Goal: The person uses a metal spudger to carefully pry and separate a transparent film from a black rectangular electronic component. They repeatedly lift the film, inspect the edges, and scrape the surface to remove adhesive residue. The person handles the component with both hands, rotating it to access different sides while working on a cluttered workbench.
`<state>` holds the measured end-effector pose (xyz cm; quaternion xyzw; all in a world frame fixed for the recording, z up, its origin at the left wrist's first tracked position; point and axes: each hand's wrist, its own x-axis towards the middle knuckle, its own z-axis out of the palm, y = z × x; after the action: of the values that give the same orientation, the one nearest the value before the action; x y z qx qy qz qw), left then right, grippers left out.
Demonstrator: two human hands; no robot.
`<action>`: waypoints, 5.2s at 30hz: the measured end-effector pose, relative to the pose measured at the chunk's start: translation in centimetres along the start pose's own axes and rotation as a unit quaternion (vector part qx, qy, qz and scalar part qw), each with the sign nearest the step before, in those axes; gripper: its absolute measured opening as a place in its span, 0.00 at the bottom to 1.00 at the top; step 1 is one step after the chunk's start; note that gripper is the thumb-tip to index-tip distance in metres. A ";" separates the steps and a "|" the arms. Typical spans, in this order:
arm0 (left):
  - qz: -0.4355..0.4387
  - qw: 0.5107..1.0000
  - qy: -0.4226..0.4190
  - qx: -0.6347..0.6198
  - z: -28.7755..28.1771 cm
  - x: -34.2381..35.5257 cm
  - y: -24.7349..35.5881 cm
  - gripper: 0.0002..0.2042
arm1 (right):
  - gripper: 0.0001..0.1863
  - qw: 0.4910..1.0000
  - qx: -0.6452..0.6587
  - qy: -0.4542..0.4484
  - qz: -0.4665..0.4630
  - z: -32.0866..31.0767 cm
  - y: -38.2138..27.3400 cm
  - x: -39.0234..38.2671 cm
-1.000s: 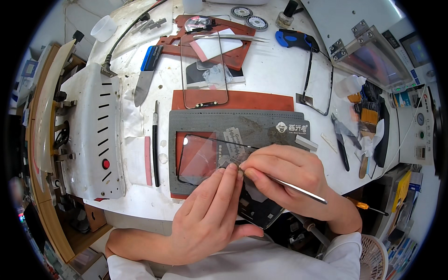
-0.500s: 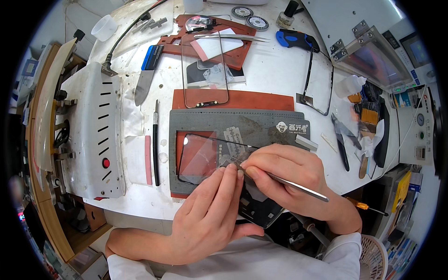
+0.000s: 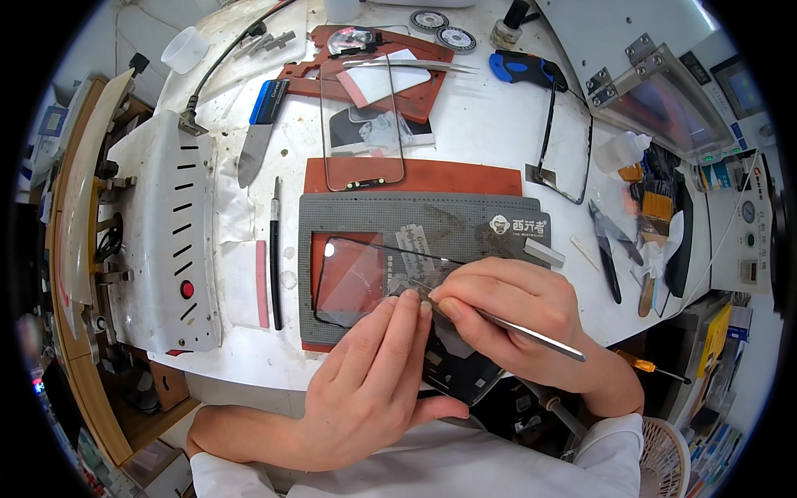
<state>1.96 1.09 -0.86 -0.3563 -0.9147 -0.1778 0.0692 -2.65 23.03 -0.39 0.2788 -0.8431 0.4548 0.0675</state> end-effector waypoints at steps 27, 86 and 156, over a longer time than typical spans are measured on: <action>-0.006 1.000 -0.001 -0.005 0.0 0.0 0.1 0.47 | 0.08 0.999 -0.004 -0.037 0.020 -1.3 -0.5 -1.5; 0.021 1.000 0.009 0.008 -0.3 -0.1 -1.5 0.39 | 0.09 0.999 -0.001 -0.033 0.034 -1.8 -0.5 -2.2; 0.054 0.998 -0.009 0.023 0.1 0.3 -2.3 0.42 | 0.08 0.996 0.017 -0.031 0.078 -3.6 -0.7 -4.0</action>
<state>0.18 -0.30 -1.54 -0.4055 -0.8983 -0.1497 0.0786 0.58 27.24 0.72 0.2279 -0.8560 0.4640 0.0007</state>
